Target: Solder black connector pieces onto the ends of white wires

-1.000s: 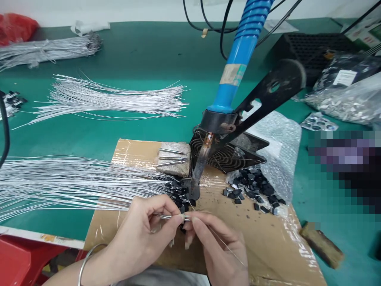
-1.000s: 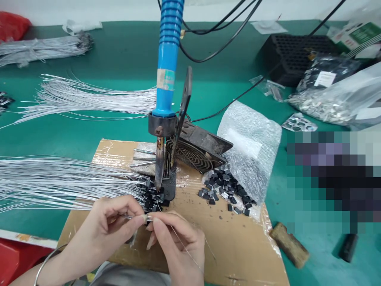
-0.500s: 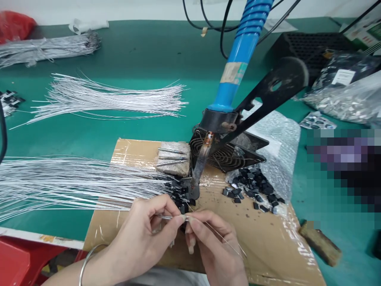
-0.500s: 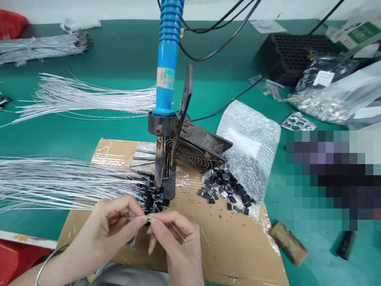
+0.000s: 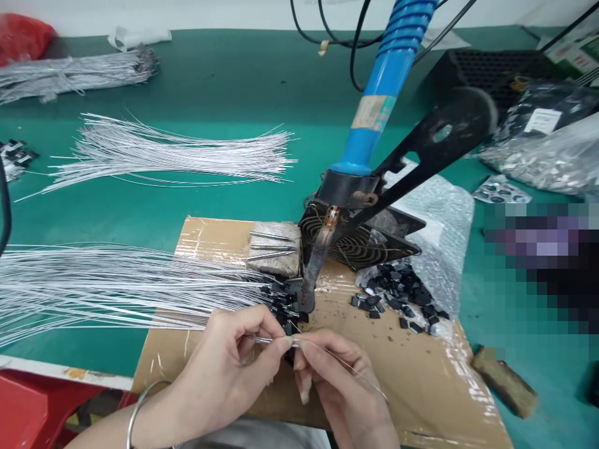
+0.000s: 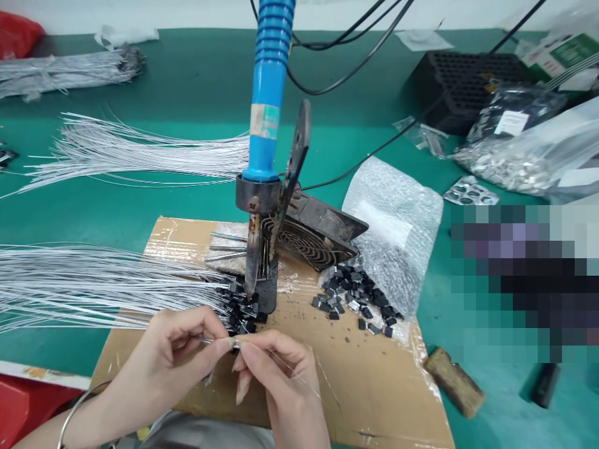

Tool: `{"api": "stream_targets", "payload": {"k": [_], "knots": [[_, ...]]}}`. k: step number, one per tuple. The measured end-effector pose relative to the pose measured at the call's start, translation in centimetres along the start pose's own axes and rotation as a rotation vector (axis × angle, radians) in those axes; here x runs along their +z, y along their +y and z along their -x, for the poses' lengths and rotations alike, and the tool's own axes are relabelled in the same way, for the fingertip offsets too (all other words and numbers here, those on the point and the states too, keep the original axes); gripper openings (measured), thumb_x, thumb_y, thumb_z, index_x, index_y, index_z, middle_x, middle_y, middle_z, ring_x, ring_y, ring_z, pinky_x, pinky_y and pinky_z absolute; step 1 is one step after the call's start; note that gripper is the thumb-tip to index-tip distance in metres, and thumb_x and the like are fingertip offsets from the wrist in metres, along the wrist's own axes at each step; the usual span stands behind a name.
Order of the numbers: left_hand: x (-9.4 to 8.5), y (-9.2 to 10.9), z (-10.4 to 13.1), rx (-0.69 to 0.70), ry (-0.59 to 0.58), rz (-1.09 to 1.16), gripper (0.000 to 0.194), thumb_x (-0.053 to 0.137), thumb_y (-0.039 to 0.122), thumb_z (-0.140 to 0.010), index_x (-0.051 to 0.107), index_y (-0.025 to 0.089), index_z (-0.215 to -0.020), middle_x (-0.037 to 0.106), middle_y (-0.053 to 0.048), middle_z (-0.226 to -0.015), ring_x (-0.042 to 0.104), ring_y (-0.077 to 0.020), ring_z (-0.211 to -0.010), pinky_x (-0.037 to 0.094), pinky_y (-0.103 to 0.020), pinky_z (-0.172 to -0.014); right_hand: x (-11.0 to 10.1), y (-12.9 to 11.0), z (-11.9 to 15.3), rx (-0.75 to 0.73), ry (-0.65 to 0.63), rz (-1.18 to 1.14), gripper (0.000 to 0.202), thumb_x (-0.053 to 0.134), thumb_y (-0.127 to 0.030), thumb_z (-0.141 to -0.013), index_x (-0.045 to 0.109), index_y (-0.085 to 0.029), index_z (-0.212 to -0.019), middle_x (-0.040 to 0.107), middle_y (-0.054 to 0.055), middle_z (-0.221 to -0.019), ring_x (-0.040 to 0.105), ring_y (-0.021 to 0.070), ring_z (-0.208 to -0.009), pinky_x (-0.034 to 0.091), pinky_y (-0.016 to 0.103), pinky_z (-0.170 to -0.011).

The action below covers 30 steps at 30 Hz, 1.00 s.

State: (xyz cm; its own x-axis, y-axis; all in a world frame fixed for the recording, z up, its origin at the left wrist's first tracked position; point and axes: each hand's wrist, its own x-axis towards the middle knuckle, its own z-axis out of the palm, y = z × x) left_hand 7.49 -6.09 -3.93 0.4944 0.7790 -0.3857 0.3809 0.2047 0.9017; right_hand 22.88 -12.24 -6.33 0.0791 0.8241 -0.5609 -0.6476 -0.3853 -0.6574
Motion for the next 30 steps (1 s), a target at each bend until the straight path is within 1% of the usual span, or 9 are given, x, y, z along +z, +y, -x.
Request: {"api": "stream_targets", "payload": {"k": [4,9,14,17,22,26,28,30], "knots": [[0.5,-0.2,0.2,0.063,0.091,-0.091,0.025,0.056,0.03,-0.098,0.065,0.018,-0.077,0.05,0.004,-0.059,0.033,-0.0104,-0.053,0.024,-0.025,-0.048,0.0,0.4,-0.2,-0.017,0.019,-0.033,0.026,0.09,-0.044,-0.07,0.081,-0.019,-0.073,0.065,-0.001,-0.06,0.055,0.0056,-0.047,0.044,0.015,-0.047],[1.1,-0.5,0.5,0.158,0.19,-0.213,0.023,0.056,0.025,-0.099,0.067,0.02,-0.079,0.055,0.003,-0.062,0.037,-0.0102,-0.054,0.026,-0.025,-0.049,-0.7,1.5,-0.7,-0.042,-0.068,-0.081,0.018,0.083,-0.038,-0.08,0.082,-0.02,-0.08,0.068,0.001,-0.065,0.057,0.0072,-0.05,0.049,0.016,-0.048],[1.5,-1.0,0.4,0.168,0.215,-0.184,0.022,0.055,0.025,-0.1,0.067,0.02,-0.082,0.061,0.002,-0.065,0.045,-0.0111,-0.057,0.034,-0.024,-0.053,-1.0,2.2,-0.6,-0.085,-0.099,-0.113,0.017,0.08,-0.038,-0.084,0.082,-0.021,-0.082,0.069,0.001,-0.067,0.059,0.0079,-0.052,0.051,0.016,-0.049],[1.6,-1.2,0.3,0.146,0.21,-0.148,0.021,0.056,0.026,-0.1,0.066,0.02,-0.083,0.062,0.002,-0.064,0.045,-0.0107,-0.056,0.034,-0.024,-0.053,-1.0,2.3,-0.6,-0.083,-0.093,-0.124,0.015,0.08,-0.037,-0.085,0.082,-0.022,-0.083,0.07,0.0,-0.069,0.06,0.0071,-0.054,0.051,0.015,-0.051],[1.6,-0.8,0.3,0.119,0.201,-0.045,0.021,0.058,0.027,-0.1,0.065,0.019,-0.081,0.064,0.002,-0.064,0.043,-0.0098,-0.054,0.034,-0.022,-0.05,-0.4,1.7,-0.5,-0.068,-0.076,-0.128,0.015,0.083,-0.038,-0.082,0.082,-0.023,-0.082,0.071,-0.001,-0.067,0.06,0.0063,-0.053,0.051,0.015,-0.053],[1.5,-0.2,0.0,0.108,0.184,0.083,0.021,0.057,0.026,-0.099,0.063,0.018,-0.081,0.063,0.002,-0.06,0.044,-0.0089,-0.051,0.034,-0.021,-0.049,0.6,0.8,0.0,-0.043,0.022,-0.134,0.026,0.087,-0.045,-0.075,0.083,-0.021,-0.085,0.072,0.0,-0.071,0.061,0.0073,-0.054,0.052,0.017,-0.056],[1.5,0.0,0.0,0.097,0.201,0.091,0.021,0.058,0.026,-0.098,0.063,0.018,-0.08,0.063,0.002,-0.06,0.043,-0.0087,-0.051,0.032,-0.02,-0.048,0.9,0.6,0.1,-0.059,0.055,-0.105,0.029,0.089,-0.046,-0.071,0.083,-0.02,-0.083,0.071,0.0,-0.07,0.061,0.0082,-0.053,0.052,0.018,-0.056],[1.5,0.0,0.0,0.094,0.213,0.078,0.021,0.059,0.026,-0.097,0.063,0.017,-0.079,0.062,0.002,-0.06,0.042,-0.0086,-0.051,0.031,-0.021,-0.047,1.0,0.6,0.2,-0.082,0.075,-0.064,0.027,0.09,-0.044,-0.07,0.083,-0.021,-0.081,0.071,0.0,-0.067,0.06,0.0084,-0.052,0.051,0.019,-0.054]]}}
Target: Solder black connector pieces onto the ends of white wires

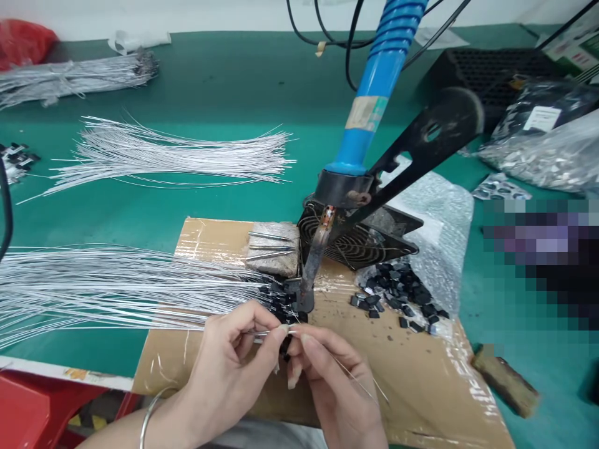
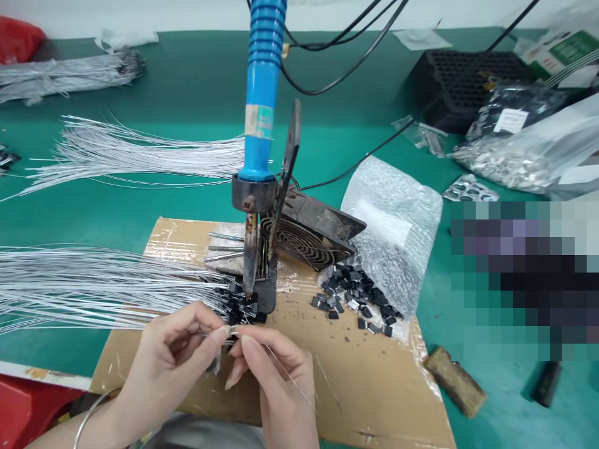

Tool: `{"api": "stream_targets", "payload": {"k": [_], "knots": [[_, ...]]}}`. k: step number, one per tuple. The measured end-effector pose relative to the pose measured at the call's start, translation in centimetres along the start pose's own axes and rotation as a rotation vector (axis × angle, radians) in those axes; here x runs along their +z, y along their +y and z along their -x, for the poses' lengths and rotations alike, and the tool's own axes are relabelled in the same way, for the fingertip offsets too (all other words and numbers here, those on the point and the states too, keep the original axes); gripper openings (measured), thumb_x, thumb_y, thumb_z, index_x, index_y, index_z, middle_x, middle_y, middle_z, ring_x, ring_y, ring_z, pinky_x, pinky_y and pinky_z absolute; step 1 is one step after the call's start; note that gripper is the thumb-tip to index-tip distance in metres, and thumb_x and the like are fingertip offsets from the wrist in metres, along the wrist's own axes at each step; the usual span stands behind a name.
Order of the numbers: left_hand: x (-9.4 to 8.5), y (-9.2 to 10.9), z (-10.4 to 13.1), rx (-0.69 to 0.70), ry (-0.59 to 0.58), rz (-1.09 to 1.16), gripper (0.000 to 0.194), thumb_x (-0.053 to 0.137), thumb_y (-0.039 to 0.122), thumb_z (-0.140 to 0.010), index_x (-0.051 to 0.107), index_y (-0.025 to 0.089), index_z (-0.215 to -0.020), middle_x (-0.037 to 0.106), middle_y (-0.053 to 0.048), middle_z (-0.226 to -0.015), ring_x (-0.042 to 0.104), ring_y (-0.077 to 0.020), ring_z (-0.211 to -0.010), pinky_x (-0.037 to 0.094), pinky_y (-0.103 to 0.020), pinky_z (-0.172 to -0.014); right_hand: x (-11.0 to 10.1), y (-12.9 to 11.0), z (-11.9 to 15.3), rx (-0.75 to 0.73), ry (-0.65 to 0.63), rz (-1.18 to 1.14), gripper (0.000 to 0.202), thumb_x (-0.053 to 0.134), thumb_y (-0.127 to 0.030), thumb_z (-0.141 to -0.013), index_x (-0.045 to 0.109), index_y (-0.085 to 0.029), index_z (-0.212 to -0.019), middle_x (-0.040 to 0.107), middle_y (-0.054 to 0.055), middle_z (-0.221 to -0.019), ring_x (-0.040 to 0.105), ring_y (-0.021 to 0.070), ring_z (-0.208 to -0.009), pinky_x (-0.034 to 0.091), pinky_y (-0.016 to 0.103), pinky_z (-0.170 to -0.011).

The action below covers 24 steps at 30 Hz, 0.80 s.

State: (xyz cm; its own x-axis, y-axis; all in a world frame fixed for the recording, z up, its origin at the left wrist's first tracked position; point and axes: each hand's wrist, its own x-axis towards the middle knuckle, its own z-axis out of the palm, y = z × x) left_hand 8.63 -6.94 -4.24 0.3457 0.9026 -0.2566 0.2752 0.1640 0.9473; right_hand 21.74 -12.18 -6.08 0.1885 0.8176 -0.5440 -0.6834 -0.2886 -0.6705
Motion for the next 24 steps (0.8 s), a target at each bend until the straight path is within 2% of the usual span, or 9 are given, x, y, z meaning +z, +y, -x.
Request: {"api": "stream_targets", "payload": {"k": [8,17,24], "knots": [[-0.08,-0.53,0.35,0.056,0.011,-0.073,0.02,0.059,0.025,-0.099,0.064,0.018,-0.08,0.059,0.004,-0.059,0.036,-0.0084,-0.05,0.029,-0.021,-0.047,0.1,0.26,-0.08,-0.042,0.047,0.062,0.024,0.091,-0.043,-0.068,0.082,-0.022,-0.074,0.07,-0.002,-0.062,0.06,0.0082,-0.048,0.051,0.019,-0.052],[-0.2,-0.26,0.41,0.079,-0.005,-0.086,0.02,0.061,0.024,-0.097,0.07,0.018,-0.081,0.065,0.001,-0.066,0.045,-0.0092,-0.054,0.035,-0.021,-0.05,-0.29,0.19,-0.01,-0.075,0.038,0.107,0.023,0.09,-0.045,-0.07,0.082,-0.023,-0.073,0.07,-0.001,-0.063,0.061,0.0088,-0.047,0.052,0.019,-0.05],[-0.12,-0.05,0.17,0.102,0.001,-0.138,0.021,0.061,0.023,-0.096,0.069,0.018,-0.077,0.059,0.002,-0.061,0.038,-0.0091,-0.052,0.031,-0.023,-0.048,-0.52,-0.14,0.04,-0.077,0.027,0.14,0.024,0.089,-0.043,-0.071,0.081,-0.02,-0.072,0.069,0.0,-0.061,0.06,0.0109,-0.047,0.051,0.021,-0.047]]}}
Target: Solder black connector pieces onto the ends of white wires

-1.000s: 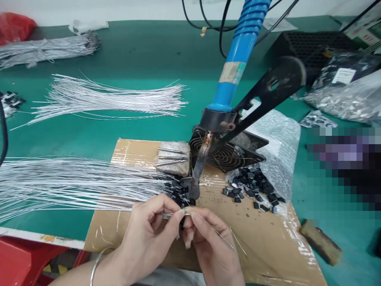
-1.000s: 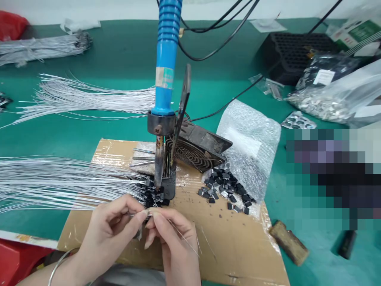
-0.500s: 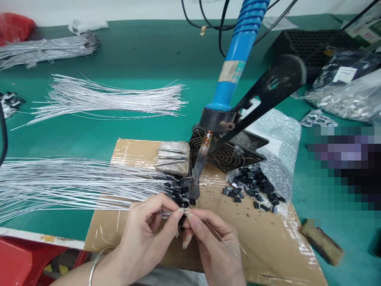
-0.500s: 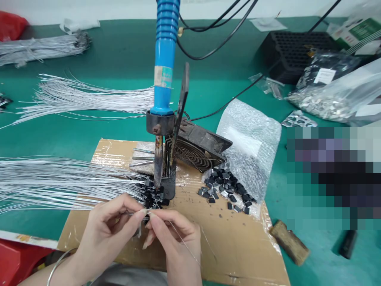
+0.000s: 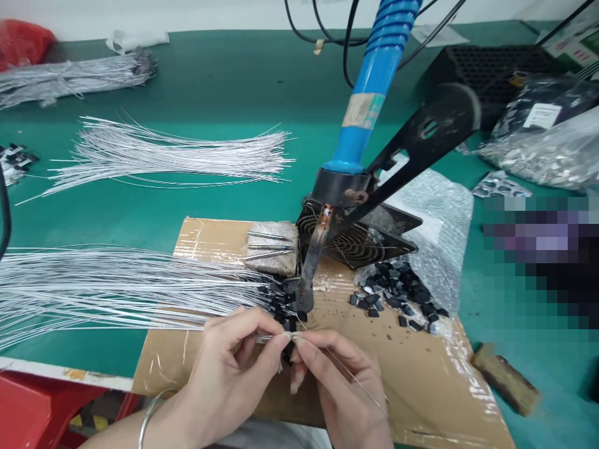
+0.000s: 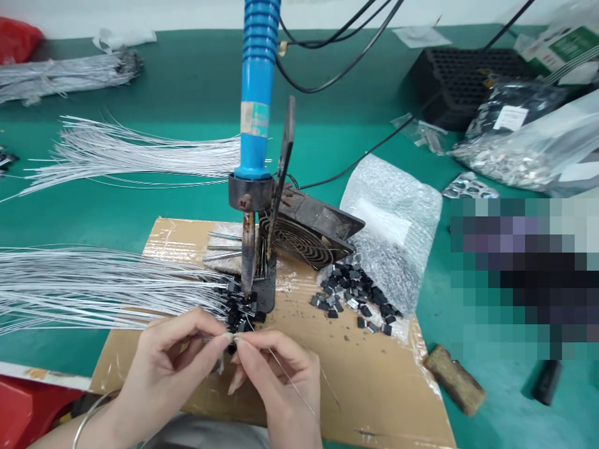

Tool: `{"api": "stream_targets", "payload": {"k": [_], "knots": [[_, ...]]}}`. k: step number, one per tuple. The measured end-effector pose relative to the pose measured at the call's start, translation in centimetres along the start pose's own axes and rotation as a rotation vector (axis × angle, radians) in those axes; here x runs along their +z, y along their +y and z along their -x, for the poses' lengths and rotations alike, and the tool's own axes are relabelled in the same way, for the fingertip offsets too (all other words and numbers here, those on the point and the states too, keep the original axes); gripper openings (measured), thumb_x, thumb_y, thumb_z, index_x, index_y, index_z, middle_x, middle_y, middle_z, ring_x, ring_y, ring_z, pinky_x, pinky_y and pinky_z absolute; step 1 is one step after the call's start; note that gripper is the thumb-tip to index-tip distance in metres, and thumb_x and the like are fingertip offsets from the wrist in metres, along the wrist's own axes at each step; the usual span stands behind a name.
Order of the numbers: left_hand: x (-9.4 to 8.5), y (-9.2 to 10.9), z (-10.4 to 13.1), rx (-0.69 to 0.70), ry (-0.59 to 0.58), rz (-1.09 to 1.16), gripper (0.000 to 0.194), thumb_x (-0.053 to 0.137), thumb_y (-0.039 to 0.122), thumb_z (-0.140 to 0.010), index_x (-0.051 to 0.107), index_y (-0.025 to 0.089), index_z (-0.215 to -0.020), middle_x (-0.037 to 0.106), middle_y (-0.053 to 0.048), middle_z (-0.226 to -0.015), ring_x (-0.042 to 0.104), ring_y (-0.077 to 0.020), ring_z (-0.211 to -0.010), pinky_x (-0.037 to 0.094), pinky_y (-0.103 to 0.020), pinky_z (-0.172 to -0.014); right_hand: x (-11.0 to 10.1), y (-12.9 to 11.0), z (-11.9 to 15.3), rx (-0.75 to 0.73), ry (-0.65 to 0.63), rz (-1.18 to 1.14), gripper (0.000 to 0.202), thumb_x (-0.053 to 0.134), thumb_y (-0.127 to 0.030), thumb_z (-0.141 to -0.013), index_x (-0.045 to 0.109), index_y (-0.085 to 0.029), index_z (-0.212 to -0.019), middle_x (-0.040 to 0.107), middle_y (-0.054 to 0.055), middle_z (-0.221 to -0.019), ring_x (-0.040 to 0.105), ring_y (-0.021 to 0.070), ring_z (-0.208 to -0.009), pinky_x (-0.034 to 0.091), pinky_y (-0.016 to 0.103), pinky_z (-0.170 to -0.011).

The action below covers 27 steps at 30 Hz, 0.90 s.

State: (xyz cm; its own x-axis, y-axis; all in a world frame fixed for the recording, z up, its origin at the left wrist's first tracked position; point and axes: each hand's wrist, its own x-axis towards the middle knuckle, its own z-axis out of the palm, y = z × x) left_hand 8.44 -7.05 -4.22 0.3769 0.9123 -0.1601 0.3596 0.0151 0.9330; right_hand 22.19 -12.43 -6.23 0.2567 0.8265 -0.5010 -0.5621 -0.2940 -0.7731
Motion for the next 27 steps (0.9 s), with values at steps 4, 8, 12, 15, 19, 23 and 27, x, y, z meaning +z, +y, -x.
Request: {"api": "stream_targets", "payload": {"k": [4,8,12,15,19,23,27], "knots": [[-0.3,-0.1,0.2,0.026,-0.021,-0.107,0.021,0.06,0.023,-0.095,0.068,0.02,-0.077,0.054,0.003,-0.058,0.04,-0.0111,-0.055,0.031,-0.024,-0.051,-1.0,-0.2,-0.5,0.07,-0.086,-0.011,0.024,0.089,-0.042,-0.071,0.079,-0.02,-0.068,0.068,0.001,-0.058,0.058,0.0101,-0.046,0.047,0.02,-0.046],[-0.6,-0.1,0.3,0.043,-0.071,-0.163,0.022,0.058,0.022,-0.096,0.069,0.02,-0.077,0.058,0.001,-0.06,0.044,-0.0129,-0.059,0.034,-0.026,-0.055,-2.5,0.0,-1.3,0.119,-0.272,-0.007,0.019,0.085,-0.039,-0.078,0.08,-0.021,-0.071,0.07,0.001,-0.061,0.06,0.0094,-0.046,0.048,0.018,-0.047],[-0.5,-0.1,0.2,0.03,-0.043,-0.159,0.021,0.059,0.022,-0.096,0.068,0.02,-0.077,0.055,0.003,-0.06,0.042,-0.0121,-0.057,0.032,-0.026,-0.054,-2.3,0.0,-1.3,0.127,-0.252,-0.027,0.017,0.085,-0.038,-0.079,0.081,-0.022,-0.074,0.071,0.001,-0.064,0.061,0.0089,-0.048,0.05,0.018,-0.048],[-0.2,-0.2,0.2,0.025,-0.013,-0.154,0.02,0.059,0.022,-0.096,0.067,0.021,-0.078,0.053,0.004,-0.059,0.039,-0.0112,-0.055,0.029,-0.025,-0.051,-1.2,-0.4,-0.7,0.117,-0.138,-0.051,0.022,0.088,-0.04,-0.074,0.081,-0.019,-0.073,0.069,0.0,-0.062,0.059,0.0079,-0.047,0.05,0.017,-0.047],[0.1,-0.4,0.3,0.047,0.007,-0.171,0.021,0.058,0.023,-0.098,0.067,0.021,-0.079,0.056,0.004,-0.062,0.04,-0.0108,-0.055,0.029,-0.025,-0.051,-0.4,-0.2,-0.3,0.099,-0.085,-0.094,0.024,0.089,-0.041,-0.072,0.081,-0.019,-0.072,0.067,-0.001,-0.06,0.058,0.0069,-0.047,0.049,0.015,-0.046],[0.3,-0.6,0.5,0.043,0.029,-0.153,0.02,0.058,0.023,-0.099,0.066,0.021,-0.081,0.06,0.004,-0.063,0.042,-0.0103,-0.055,0.032,-0.024,-0.052,-0.9,1.0,-0.6,0.078,-0.141,-0.17,0.016,0.085,-0.037,-0.079,0.082,-0.022,-0.079,0.071,-0.001,-0.065,0.062,0.0064,-0.049,0.052,0.014,-0.05],[0.4,-0.6,0.5,0.014,0.039,-0.089,0.021,0.058,0.025,-0.099,0.065,0.02,-0.08,0.061,0.003,-0.062,0.044,-0.0103,-0.054,0.034,-0.023,-0.051,-1.4,2.0,-0.8,0.037,-0.203,-0.203,0.01,0.08,-0.033,-0.086,0.083,-0.025,-0.088,0.074,-0.001,-0.071,0.066,0.0069,-0.053,0.055,0.014,-0.055]]}}
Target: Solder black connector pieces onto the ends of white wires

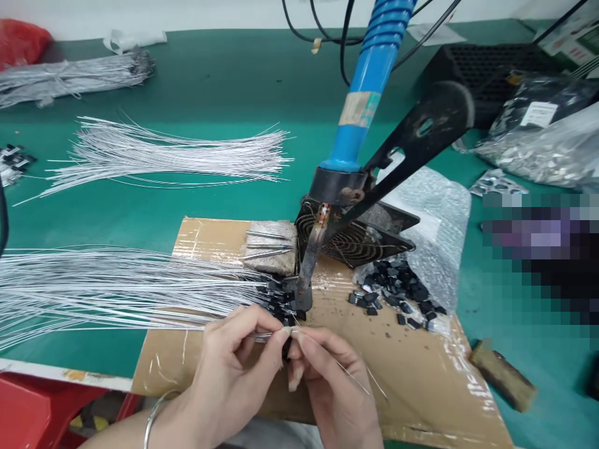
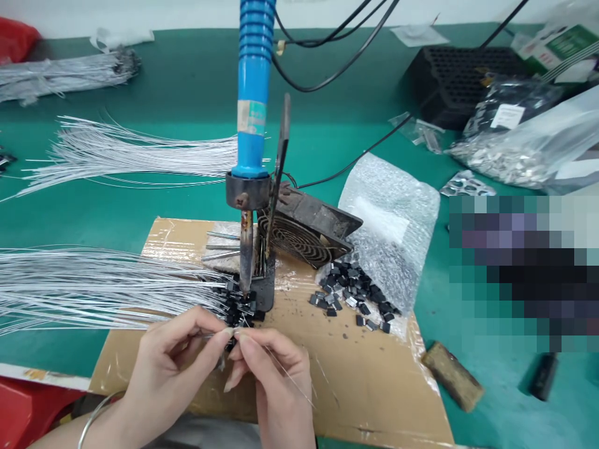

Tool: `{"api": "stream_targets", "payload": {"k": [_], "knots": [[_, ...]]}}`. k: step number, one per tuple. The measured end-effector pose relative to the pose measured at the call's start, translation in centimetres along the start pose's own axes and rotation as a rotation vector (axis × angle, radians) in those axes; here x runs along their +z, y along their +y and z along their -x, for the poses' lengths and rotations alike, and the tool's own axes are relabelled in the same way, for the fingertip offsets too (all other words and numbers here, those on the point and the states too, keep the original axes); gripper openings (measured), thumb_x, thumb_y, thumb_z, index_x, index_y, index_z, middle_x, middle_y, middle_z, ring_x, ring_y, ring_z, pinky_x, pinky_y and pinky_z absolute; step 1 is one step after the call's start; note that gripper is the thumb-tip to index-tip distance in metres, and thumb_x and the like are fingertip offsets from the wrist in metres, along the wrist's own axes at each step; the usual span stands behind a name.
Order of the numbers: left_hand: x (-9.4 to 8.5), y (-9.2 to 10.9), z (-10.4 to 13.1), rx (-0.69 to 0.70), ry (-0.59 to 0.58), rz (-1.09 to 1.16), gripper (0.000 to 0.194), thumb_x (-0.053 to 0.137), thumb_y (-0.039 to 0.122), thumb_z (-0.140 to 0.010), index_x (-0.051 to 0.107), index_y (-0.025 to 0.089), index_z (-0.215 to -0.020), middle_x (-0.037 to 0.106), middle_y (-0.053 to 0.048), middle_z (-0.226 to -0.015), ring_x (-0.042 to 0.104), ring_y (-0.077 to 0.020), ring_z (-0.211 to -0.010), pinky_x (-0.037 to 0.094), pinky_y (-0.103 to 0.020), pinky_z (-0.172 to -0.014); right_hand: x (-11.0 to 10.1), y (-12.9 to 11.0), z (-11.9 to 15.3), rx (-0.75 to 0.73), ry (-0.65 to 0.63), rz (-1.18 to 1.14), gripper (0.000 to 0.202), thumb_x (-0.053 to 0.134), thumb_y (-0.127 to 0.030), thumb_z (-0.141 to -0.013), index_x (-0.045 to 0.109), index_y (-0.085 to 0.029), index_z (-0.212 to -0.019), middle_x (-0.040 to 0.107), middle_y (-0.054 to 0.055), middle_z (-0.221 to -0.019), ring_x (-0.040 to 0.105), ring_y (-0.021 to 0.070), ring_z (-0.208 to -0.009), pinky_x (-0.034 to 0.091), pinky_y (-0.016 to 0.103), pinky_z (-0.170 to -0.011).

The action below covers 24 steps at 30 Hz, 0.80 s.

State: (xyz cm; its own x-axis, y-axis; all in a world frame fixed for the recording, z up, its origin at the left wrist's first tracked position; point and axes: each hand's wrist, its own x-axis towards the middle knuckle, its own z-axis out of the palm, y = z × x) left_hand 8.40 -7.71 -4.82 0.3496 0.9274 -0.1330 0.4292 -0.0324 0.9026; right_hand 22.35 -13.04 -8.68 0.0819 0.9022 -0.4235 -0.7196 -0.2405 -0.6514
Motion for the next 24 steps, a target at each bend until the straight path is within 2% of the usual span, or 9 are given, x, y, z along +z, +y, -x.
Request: {"api": "stream_targets", "payload": {"k": [5,8,10,12,14,15,18,21,24], "knots": [[0.1,0.3,-0.3,-0.028,0.001,0.058,0.021,0.058,0.024,-0.098,0.065,0.02,-0.079,0.062,0.003,-0.061,0.042,-0.0095,-0.052,0.034,-0.022,-0.05,0.1,0.4,0.1,-0.026,0.004,0.045,0.008,0.078,-0.033,-0.088,0.083,-0.027,-0.092,0.077,-0.001,-0.075,0.068,0.0068,-0.057,0.056,0.013,-0.061],[0.0,0.5,-0.5,-0.06,0.008,0.07,0.021,0.059,0.025,-0.096,0.066,0.019,-0.078,0.059,0.004,-0.06,0.037,-0.0093,-0.051,0.03,-0.022,-0.048,-0.7,-0.3,0.1,-0.122,0.057,0.192,0.017,0.074,-0.042,-0.089,0.084,-0.028,-0.093,0.079,0.003,-0.079,0.07,0.0117,-0.061,0.059,0.019,-0.06],[-0.2,0.5,-0.6,-0.085,0.018,0.096,0.019,0.059,0.025,-0.095,0.067,0.019,-0.08,0.058,0.003,-0.062,0.038,-0.0094,-0.052,0.03,-0.022,-0.047,-1.9,-1.5,0.1,-0.305,0.213,0.412,0.021,0.076,-0.044,-0.087,0.084,-0.026,-0.093,0.079,0.004,-0.084,0.071,0.015,-0.063,0.059,0.023,-0.06],[-0.4,0.6,-0.7,-0.115,0.02,0.141,0.015,0.06,0.026,-0.094,0.068,0.019,-0.084,0.061,0.002,-0.065,0.044,-0.01,-0.055,0.034,-0.021,-0.049,-3.6,-3.0,0.1,-0.502,0.51,0.707,0.021,0.083,-0.042,-0.08,0.083,-0.024,-0.092,0.079,0.004,-0.088,0.071,0.0166,-0.069,0.059,0.025,-0.066],[-0.5,0.5,-0.8,-0.131,0.019,0.17,0.012,0.061,0.025,-0.093,0.069,0.019,-0.087,0.063,0.001,-0.068,0.049,-0.0105,-0.058,0.038,-0.021,-0.051,-5.5,-4.5,-0.2,-0.58,0.741,1.011,0.032,0.082,-0.05,-0.078,0.081,-0.021,-0.091,0.075,0.005,-0.086,0.068,0.0186,-0.071,0.056,0.032,-0.073],[-0.5,0.5,-0.8,-0.133,0.023,0.172,0.011,0.061,0.024,-0.093,0.07,0.019,-0.088,0.064,0.001,-0.07,0.05,-0.0105,-0.059,0.039,-0.021,-0.052,-6.4,-5.1,-0.4,-0.579,0.798,1.164,0.039,0.079,-0.056,-0.078,0.08,-0.02,-0.092,0.073,0.005,-0.082,0.065,0.0192,-0.068,0.054,0.035,-0.074],[-0.5,0.4,-0.8,-0.111,0.033,0.157,0.011,0.061,0.022,-0.093,0.07,0.019,-0.086,0.066,0.0,-0.071,0.051,-0.0103,-0.06,0.039,-0.02,-0.053,-8.1,-5.8,-1.0,-0.667,0.753,1.522,0.054,0.067,-0.067,-0.083,0.077,-0.015,-0.091,0.067,0.006,-0.075,0.058,0.0199,-0.063,0.049,0.038,-0.068],[-0.5,0.3,-0.8,-0.103,0.046,0.141,0.01,0.062,0.021,-0.092,0.069,0.019,-0.086,0.066,0.0,-0.072,0.05,-0.0104,-0.06,0.038,-0.02,-0.053,-8.5,-5.7,-1.5,-0.834,0.619,1.674,0.044,0.062,-0.054,-0.093,0.075,-0.012,-0.09,0.064,0.005,-0.071,0.058,0.019,-0.065,0.046,0.034,-0.065],[-0.6,0.4,-0.9,-0.1,0.053,0.131,0.009,0.064,0.021,-0.09,0.069,0.019,-0.084,0.066,0.001,-0.071,0.049,-0.0102,-0.06,0.037,-0.02,-0.052,-8.1,-5.5,-1.6,-0.933,0.571,1.768,0.032,0.064,-0.041,-0.097,0.073,-0.011,-0.09,0.063,0.003,-0.07,0.056,0.0169,-0.063,0.045,0.031,-0.065]]}}
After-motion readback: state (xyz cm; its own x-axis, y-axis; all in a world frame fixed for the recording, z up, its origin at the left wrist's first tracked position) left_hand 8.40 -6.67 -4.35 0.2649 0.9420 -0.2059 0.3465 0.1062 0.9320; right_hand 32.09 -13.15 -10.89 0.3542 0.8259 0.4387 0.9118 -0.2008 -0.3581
